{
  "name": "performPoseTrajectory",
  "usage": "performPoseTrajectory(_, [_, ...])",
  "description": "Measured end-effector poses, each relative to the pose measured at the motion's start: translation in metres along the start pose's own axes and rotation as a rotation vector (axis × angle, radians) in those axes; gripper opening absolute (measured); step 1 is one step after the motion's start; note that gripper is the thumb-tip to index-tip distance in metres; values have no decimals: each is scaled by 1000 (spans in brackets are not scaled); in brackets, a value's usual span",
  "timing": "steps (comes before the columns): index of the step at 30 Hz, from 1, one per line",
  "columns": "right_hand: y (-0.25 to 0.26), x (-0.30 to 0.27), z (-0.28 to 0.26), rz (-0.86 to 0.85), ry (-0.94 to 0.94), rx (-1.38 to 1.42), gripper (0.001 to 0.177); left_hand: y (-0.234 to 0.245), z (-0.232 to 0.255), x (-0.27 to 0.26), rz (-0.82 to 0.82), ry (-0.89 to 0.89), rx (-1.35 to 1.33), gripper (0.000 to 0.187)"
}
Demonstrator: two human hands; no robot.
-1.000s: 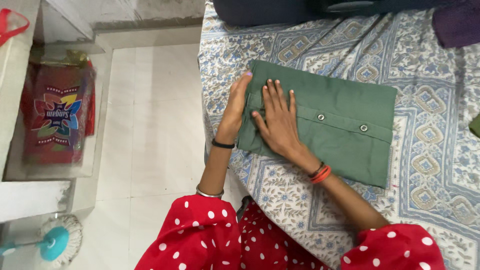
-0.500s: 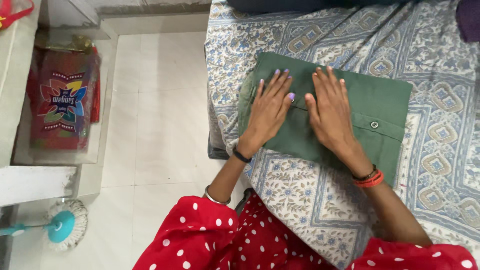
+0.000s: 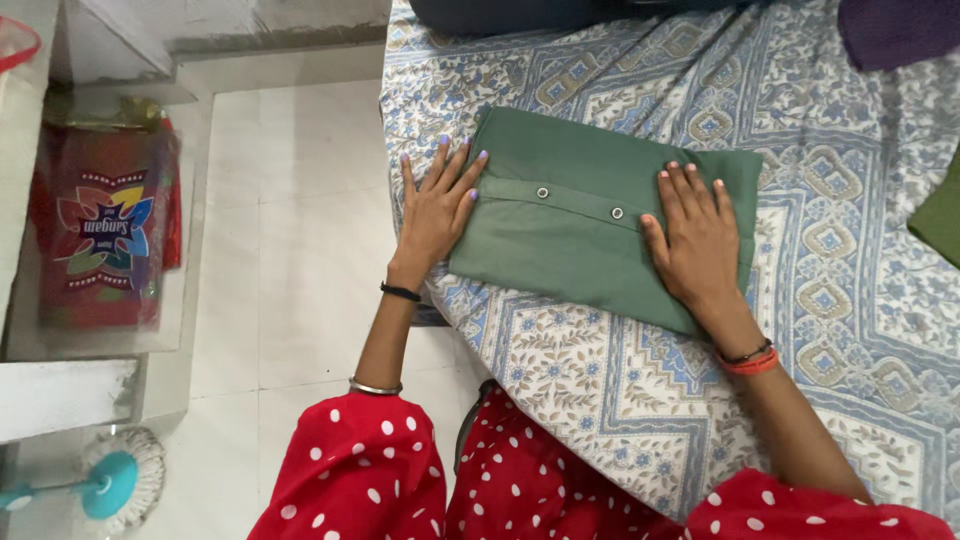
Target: The person folds a green shirt on a table with a patterned cloth, smoothing the fabric by hand and aligning the sleeves and body before performing multiple folds.
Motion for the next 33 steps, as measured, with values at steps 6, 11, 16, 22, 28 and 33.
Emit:
performPoseTrajectory(6, [21,-22,-8,146,-93,-86,48,-4,22,-28,245,39,-60,39])
performPoseTrajectory(11, [46,-70,3,182,-265,-14,54,-12,83,-26,233,-18,-227,44])
performPoseTrajectory(16, [43,-81,35,80,-720,476,59,-18,143,25,188,-131,-349,50])
performPoseTrajectory(22, [22,-57,65,-26,-835,853,67,-34,211,63,121,-214,-304,58])
performPoseTrajectory(28, [24,-60,86,-14,-864,1675,21,-37,266,69,168,-171,-362,61])
performPoseTrajectory(33, [88,-72,85,105,-974,1732,22,1,306,69,308,-192,-494,65])
Point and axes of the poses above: each hand's wrist, its own x-axis towards the middle knuckle, its own y-axis out of the back of the hand, z = x × y, the point moved 2 cm from there along x, towards the middle knuckle, and after that the axes turned 5 degrees about -y, right-handed, at the moved point
